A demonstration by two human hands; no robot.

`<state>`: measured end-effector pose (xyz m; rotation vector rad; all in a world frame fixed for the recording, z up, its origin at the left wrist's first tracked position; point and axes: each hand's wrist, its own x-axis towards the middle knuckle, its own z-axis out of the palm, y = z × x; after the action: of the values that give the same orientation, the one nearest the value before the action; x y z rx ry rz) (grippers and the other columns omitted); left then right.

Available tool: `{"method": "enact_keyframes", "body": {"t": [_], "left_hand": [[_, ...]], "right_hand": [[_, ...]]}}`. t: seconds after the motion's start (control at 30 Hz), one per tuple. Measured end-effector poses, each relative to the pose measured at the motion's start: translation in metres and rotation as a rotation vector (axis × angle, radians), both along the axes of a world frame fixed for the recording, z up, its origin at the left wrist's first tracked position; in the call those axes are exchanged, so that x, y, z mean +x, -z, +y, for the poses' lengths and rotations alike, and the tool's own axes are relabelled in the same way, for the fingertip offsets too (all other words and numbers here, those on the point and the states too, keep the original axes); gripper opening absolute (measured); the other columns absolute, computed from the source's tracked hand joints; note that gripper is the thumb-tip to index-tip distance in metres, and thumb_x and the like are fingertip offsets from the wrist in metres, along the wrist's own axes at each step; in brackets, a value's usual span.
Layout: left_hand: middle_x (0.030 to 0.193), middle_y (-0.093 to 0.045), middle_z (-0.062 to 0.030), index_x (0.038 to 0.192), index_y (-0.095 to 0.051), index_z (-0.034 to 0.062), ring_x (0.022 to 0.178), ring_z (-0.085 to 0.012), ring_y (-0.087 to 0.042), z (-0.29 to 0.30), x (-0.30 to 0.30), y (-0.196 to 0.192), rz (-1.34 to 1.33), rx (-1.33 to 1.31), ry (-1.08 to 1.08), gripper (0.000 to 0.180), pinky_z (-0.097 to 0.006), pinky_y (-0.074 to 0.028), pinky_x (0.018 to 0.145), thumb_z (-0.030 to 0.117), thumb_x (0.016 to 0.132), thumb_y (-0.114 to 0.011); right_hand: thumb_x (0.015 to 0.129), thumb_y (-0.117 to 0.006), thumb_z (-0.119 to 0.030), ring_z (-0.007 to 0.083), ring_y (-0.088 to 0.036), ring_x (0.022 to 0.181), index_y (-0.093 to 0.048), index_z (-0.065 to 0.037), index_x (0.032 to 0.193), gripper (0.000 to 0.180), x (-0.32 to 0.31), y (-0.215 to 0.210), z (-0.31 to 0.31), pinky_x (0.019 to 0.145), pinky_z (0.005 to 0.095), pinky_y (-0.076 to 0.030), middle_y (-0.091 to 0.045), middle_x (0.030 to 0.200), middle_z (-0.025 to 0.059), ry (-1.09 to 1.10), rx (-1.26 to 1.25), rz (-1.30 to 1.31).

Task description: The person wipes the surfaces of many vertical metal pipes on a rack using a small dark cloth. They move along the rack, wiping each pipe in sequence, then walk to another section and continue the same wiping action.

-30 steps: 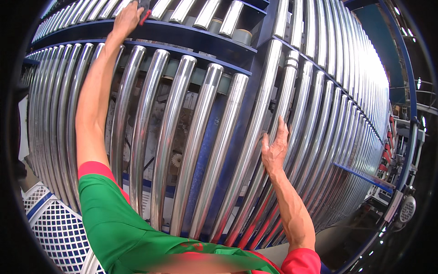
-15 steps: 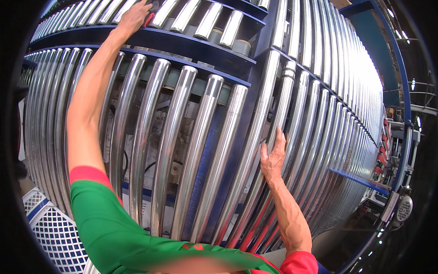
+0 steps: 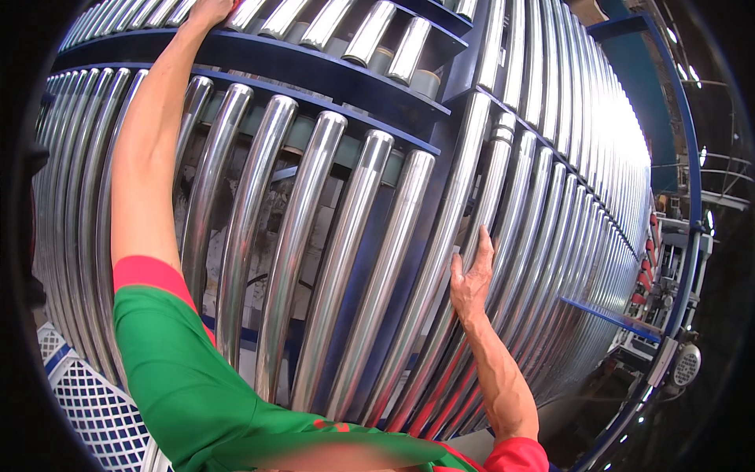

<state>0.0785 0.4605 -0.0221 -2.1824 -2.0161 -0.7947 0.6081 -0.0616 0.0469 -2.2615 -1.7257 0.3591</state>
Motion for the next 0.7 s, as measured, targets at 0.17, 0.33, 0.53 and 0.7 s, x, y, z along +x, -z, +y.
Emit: {"method": "enact_keyframes", "body": {"t": [0.17,0.33,0.53,0.7], "left_hand": [[0.128,-0.06,-0.0246,0.13,-0.056,0.0053,0.118,-0.0439,-0.061,-0.037,-0.003,-0.019,0.023,-0.016,0.0,0.035,-0.052,-0.05,0.098,0.027,0.103,-0.053],[0.114,-0.072,-0.0211,0.126,-0.068,0.0055,0.105,-0.0447,-0.067,-0.099,-0.042,-0.056,0.309,-0.222,0.122,0.035,-0.055,-0.054,0.09,0.028,0.103,-0.055],[0.128,-0.067,-0.023,0.128,-0.067,0.0027,0.12,-0.0408,-0.063,-0.211,-0.136,-0.097,0.07,0.179,0.068,0.032,-0.046,-0.049,0.103,0.019,0.104,-0.053],[0.146,-0.056,-0.0197,0.131,-0.062,-0.0015,0.136,-0.0399,-0.051,-0.239,-0.136,-0.053,0.226,0.001,0.086,0.035,-0.047,-0.042,0.114,0.016,0.102,-0.054]], "right_hand": [[0.094,-0.064,-0.006,0.0409,-0.035,0.149,-0.028,-0.006,0.161,0.076,-0.001,0.0,-0.001,0.124,0.0502,-0.032,-0.038,0.159,0.0214,-0.017,0.02,-0.002],[0.094,-0.064,-0.005,0.0428,-0.037,0.147,-0.029,-0.009,0.161,0.077,-0.002,-0.002,-0.002,0.123,0.0506,-0.033,-0.04,0.157,0.0234,-0.025,0.051,0.047],[0.094,-0.063,-0.006,0.0421,-0.04,0.145,-0.029,-0.011,0.162,0.076,-0.002,-0.001,-0.002,0.121,0.0508,-0.036,-0.043,0.155,0.0238,-0.017,0.084,0.074],[0.094,-0.063,-0.006,0.0416,-0.04,0.146,-0.029,-0.01,0.162,0.076,-0.004,0.0,-0.003,0.122,0.0501,-0.035,-0.042,0.155,0.0239,-0.013,0.086,0.072]]}}
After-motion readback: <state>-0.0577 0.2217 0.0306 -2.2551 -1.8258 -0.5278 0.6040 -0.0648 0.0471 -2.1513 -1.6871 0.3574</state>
